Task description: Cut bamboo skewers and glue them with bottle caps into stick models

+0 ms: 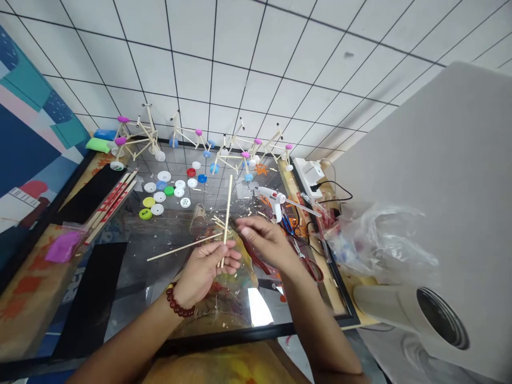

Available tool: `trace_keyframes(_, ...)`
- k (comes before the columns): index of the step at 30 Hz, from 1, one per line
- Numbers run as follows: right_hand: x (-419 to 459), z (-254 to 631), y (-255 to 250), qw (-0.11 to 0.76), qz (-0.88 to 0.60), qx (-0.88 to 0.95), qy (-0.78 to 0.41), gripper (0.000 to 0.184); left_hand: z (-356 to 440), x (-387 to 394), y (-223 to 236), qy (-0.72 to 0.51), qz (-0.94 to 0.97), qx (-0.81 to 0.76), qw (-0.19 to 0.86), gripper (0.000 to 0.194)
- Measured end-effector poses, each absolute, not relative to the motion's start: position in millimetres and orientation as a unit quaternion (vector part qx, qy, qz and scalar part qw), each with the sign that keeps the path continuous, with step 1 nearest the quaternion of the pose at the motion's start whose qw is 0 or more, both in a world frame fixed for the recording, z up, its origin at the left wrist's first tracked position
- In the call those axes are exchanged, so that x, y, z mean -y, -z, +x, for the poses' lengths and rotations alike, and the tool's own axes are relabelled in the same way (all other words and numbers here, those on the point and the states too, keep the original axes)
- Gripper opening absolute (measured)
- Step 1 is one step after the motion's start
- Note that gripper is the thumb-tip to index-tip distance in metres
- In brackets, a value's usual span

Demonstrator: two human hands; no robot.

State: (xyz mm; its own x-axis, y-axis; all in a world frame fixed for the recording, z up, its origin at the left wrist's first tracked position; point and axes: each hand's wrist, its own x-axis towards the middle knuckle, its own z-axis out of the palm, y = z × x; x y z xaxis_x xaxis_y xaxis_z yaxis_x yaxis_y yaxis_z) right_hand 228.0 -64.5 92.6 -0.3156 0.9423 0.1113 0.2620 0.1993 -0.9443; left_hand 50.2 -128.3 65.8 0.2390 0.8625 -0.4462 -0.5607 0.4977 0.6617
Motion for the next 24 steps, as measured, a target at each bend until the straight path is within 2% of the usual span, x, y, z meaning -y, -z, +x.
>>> trace_keyframes(3,80.5,210.7,-72.5,0.362,-0.381,0.647,-0.552,0.022,52.6,128.6,-64.7,-0.443,0.187,-0.405,0.777,0.036)
trace_keyframes(6,82.1,207.1,-61.0,0.391,-0.392,0.624,-0.552,0.019,54.4,129.1,-62.7,-0.437,0.191,-0.421,0.771,0.039)
trace_keyframes(7,81.4,207.5,-58.9,0.398,-0.397,0.623,-0.543,0.018,54.7,129.3,-61.9,-0.437,0.195,-0.428,0.767,0.045)
trace_keyframes(11,81.6,209.0,-56.7,0.408,-0.421,0.626,-0.515,0.015,54.5,129.5,-58.1,-0.448,0.238,-0.451,0.734,0.094)
trace_keyframes(13,84.0,207.8,-57.4,0.384,-0.419,0.619,-0.542,0.019,54.2,129.5,-56.2,-0.452,0.27,-0.453,0.72,0.103)
trace_keyframes(15,86.1,205.9,-57.5,0.356,-0.409,0.612,-0.576,0.023,53.8,129.4,-55.5,-0.446,0.29,-0.449,0.718,0.104)
trace_keyframes(17,86.9,204.7,-56.2,0.353,-0.413,0.6,-0.587,0.028,52.8,128.8,-56.7,-0.434,0.285,-0.441,0.732,0.1)
trace_keyframes(18,86.7,204.6,-55.1,0.358,-0.421,0.591,-0.587,0.029,51.8,128.2,-58.1,-0.424,0.27,-0.436,0.746,0.092)
trace_keyframes(21,85.1,206.3,-51.3,0.382,-0.449,0.559,-0.583,0.029,46.7,125.2,-62.8,-0.377,0.216,-0.433,0.79,0.052)
trace_keyframes(24,84.5,208.4,-49.2,0.395,-0.464,0.544,-0.577,0.029,41.6,122.2,-64.3,-0.328,0.213,-0.444,0.806,0.038)
